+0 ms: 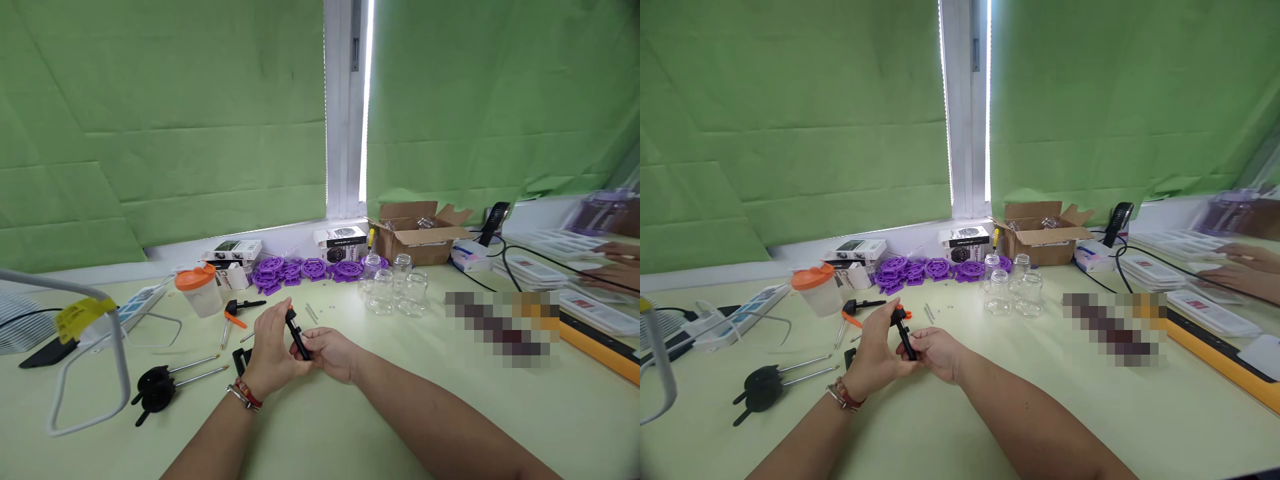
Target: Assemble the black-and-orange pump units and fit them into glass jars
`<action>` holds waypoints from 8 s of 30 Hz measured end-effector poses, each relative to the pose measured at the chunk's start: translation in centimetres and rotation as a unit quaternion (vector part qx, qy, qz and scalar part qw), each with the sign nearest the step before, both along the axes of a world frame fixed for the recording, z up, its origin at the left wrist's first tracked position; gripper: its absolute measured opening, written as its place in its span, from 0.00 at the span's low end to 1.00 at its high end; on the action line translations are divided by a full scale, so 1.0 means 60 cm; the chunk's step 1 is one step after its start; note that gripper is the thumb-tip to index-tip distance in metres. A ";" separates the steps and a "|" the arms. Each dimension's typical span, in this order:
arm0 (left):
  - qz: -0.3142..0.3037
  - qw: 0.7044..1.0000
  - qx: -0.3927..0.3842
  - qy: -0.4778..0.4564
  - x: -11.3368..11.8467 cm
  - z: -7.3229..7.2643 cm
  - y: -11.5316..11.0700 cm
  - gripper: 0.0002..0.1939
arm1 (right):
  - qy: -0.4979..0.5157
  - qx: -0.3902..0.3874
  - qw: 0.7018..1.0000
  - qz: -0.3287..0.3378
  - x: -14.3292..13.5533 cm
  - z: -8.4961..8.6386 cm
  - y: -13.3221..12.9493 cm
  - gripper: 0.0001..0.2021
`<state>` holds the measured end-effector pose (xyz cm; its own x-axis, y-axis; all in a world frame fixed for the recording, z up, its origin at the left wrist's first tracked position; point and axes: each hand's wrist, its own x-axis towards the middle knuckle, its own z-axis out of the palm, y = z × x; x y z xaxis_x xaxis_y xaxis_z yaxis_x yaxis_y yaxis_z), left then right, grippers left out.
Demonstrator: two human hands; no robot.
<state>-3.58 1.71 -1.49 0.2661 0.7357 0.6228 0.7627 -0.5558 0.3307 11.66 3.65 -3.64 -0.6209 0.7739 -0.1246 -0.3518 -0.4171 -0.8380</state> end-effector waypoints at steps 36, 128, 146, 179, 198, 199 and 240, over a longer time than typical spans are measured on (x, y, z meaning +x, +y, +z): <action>-0.002 0.998 -0.045 -0.036 0.010 0.000 -0.002 0.44 | -0.019 -0.005 1.000 -0.019 0.002 -0.010 0.011 0.08; -0.060 0.936 -0.265 -0.225 0.031 0.016 -0.029 0.32 | -0.565 0.407 0.671 -0.254 0.092 -0.020 0.112 0.07; -0.136 0.920 -0.304 -0.204 0.028 0.021 -0.032 0.32 | -0.379 0.744 0.525 -0.163 0.082 0.027 -0.028 0.09; -0.181 0.898 -0.351 -0.192 0.026 0.020 -0.031 0.30 | -0.373 0.788 0.483 -0.082 0.097 0.033 -0.026 0.14; -0.058 0.970 -0.218 -0.087 0.034 0.023 -0.039 0.37 | -0.229 0.414 0.870 -0.140 0.069 0.018 -0.037 0.05; -0.043 0.976 -0.200 -0.079 0.035 0.021 -0.039 0.37 | -0.209 0.360 0.897 -0.147 0.063 0.013 -0.037 0.03; 0.141 0.978 0.013 0.156 0.080 -0.001 -0.032 0.22 | -0.054 -0.018 0.970 -0.236 0.013 -0.025 -0.038 0.19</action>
<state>1.21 -0.19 -1.55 0.2346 0.7925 0.5630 0.9485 -0.3135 0.0461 12.44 1.36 -5.16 -0.1808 0.9628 -0.2006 -0.4218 -0.2602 -0.8686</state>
